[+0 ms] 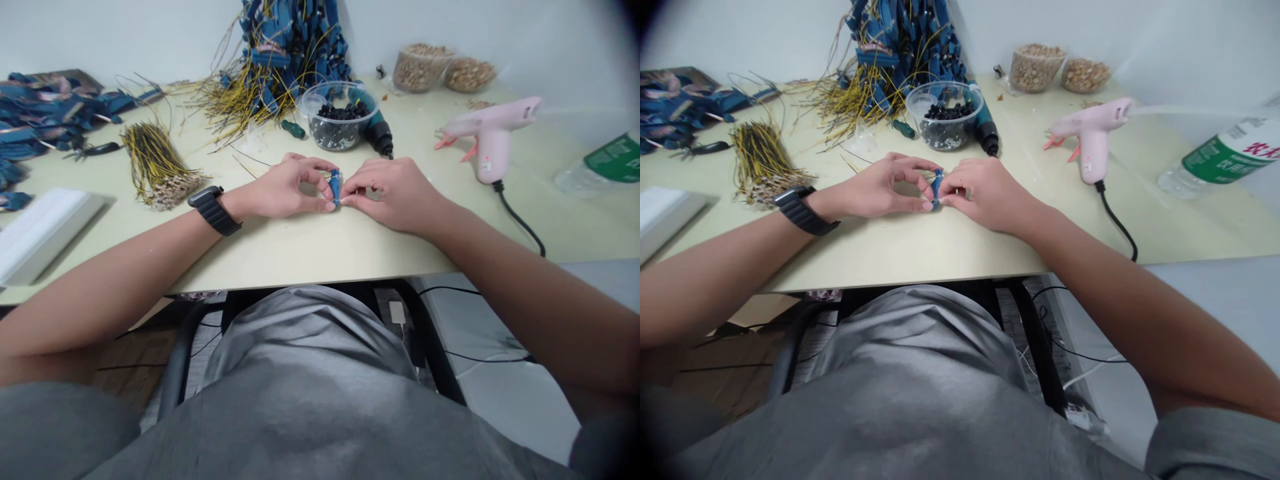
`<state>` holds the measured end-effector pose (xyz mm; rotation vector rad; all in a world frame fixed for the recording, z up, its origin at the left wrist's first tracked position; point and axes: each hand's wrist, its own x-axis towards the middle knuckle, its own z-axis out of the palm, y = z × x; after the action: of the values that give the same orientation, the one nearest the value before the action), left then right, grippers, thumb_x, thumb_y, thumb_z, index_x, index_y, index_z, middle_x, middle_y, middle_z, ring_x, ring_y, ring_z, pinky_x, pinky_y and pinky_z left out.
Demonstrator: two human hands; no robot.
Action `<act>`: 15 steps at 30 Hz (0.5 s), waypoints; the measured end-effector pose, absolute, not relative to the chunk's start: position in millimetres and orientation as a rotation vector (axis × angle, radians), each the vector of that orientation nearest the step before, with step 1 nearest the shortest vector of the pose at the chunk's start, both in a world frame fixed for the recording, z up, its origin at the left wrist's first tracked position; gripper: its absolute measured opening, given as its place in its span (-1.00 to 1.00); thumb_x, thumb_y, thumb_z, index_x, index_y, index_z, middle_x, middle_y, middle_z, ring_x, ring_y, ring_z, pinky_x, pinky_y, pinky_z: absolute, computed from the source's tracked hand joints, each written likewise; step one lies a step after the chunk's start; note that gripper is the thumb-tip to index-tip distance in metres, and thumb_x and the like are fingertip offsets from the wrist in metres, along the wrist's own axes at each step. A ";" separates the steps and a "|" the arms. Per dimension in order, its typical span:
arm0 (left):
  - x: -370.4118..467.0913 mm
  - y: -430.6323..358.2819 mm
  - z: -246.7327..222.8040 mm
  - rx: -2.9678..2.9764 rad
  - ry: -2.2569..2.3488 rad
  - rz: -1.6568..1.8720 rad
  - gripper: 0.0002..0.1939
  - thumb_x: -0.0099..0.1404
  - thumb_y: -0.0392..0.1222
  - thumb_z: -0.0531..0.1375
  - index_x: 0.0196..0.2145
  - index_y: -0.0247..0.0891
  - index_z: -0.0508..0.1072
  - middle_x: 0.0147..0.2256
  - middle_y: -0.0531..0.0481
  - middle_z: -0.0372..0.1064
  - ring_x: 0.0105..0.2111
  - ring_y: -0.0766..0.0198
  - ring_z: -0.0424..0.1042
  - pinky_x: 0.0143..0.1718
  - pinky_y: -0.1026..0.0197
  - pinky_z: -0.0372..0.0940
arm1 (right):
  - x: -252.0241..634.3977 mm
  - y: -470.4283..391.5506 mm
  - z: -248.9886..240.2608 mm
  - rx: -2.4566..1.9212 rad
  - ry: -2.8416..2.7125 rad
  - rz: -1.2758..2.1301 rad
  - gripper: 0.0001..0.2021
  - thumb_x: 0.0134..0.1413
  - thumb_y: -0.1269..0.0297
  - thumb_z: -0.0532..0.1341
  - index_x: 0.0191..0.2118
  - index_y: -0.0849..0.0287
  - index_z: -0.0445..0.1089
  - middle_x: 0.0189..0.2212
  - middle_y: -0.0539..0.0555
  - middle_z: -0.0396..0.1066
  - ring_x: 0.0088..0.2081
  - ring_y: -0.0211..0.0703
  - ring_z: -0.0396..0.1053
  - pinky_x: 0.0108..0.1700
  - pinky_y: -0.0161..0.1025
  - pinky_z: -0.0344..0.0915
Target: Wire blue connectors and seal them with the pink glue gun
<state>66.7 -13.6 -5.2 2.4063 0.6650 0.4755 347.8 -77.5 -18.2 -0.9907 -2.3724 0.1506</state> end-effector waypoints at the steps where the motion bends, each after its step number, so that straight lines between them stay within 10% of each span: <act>1: 66.4 -12.6 -6.5 2.413 0.661 0.482 -0.55 0.41 0.29 0.55 -0.11 -0.18 0.80 0.35 -0.19 0.69 0.56 -0.38 0.45 0.77 -0.48 -0.04 | 347.5 -77.1 -18.0 -0.998 -2.366 0.161 -0.86 0.50 0.28 0.41 -0.09 0.03 0.79 -0.16 0.09 0.78 -0.12 0.11 0.65 0.06 0.05 0.47; 15: 63.9 -8.2 -10.9 2.414 0.678 0.496 -0.52 0.38 0.33 0.57 -0.12 -0.16 0.81 0.46 -0.21 0.62 0.55 -0.40 0.43 0.75 -0.53 0.02 | 343.7 -69.2 -19.9 -0.943 -2.257 0.309 -0.93 0.38 0.28 0.52 -0.08 0.04 0.78 -0.21 0.06 0.72 -0.22 0.01 0.55 -0.02 -0.02 0.43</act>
<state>63.9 -8.2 -10.9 2.4143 0.6782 0.4964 343.7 -69.2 -19.9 -0.9431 -2.2572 0.3085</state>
